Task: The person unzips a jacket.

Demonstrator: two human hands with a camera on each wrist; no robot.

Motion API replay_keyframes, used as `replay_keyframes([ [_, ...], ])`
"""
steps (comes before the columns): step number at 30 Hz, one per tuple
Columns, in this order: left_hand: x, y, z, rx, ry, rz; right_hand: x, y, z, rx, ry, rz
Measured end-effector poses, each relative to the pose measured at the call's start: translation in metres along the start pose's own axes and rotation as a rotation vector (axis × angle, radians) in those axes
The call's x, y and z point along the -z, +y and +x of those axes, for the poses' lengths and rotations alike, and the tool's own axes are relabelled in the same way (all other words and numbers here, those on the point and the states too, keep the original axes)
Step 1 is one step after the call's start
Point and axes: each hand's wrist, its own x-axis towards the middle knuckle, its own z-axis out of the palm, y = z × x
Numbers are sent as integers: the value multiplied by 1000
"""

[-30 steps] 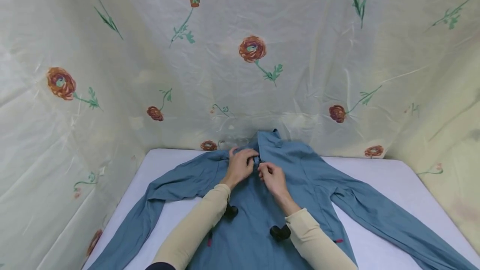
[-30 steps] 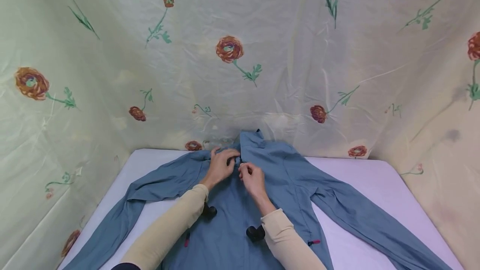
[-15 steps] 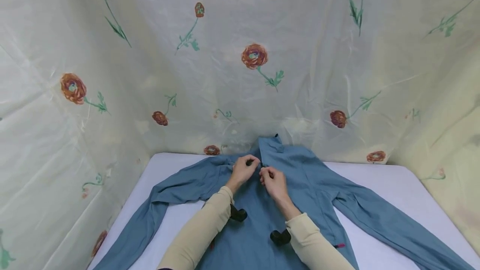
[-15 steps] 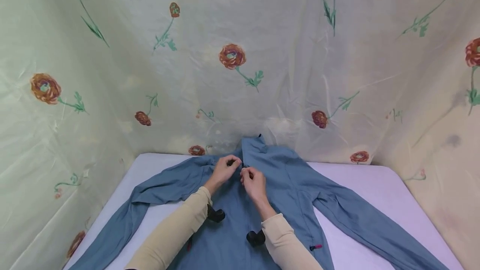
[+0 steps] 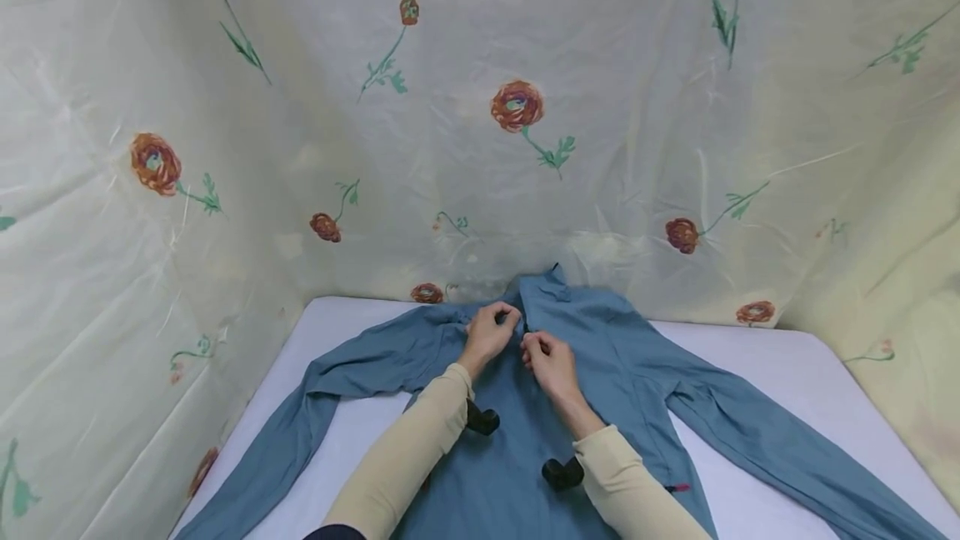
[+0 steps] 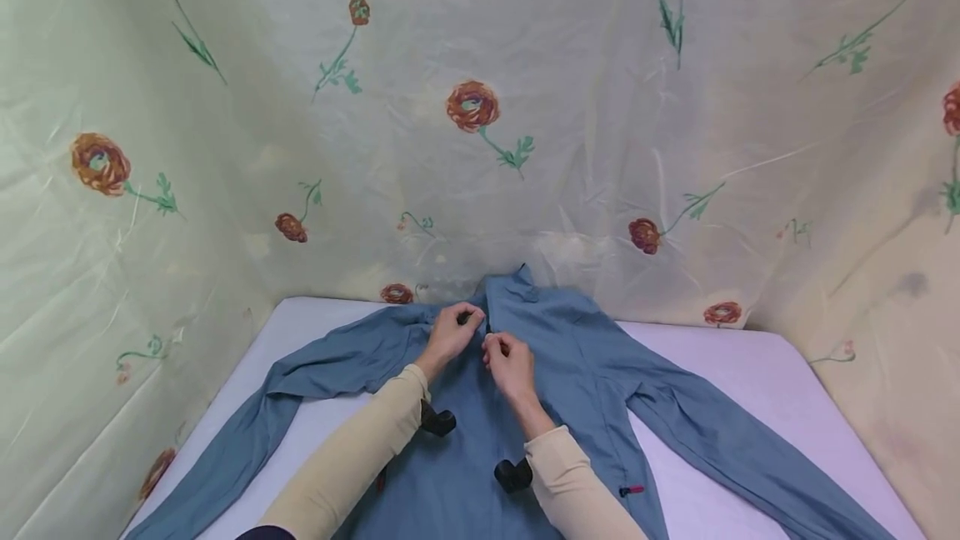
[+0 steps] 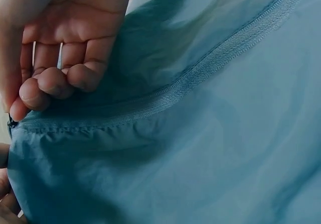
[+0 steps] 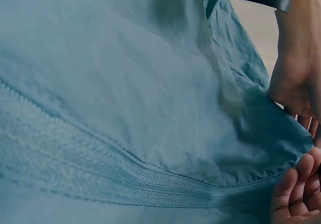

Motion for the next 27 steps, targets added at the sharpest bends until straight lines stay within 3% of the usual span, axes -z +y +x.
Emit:
replay_keyframes([
  [6, 0, -1, 3, -17, 31, 12, -1, 0, -2, 7, -6, 18],
  [12, 0, -3, 2, -24, 18, 17, 0, 1, -8, -2, -18, 28],
  [27, 0, 0, 2, 29, 25, 26, 0, 4, -15, -4, -18, 28],
])
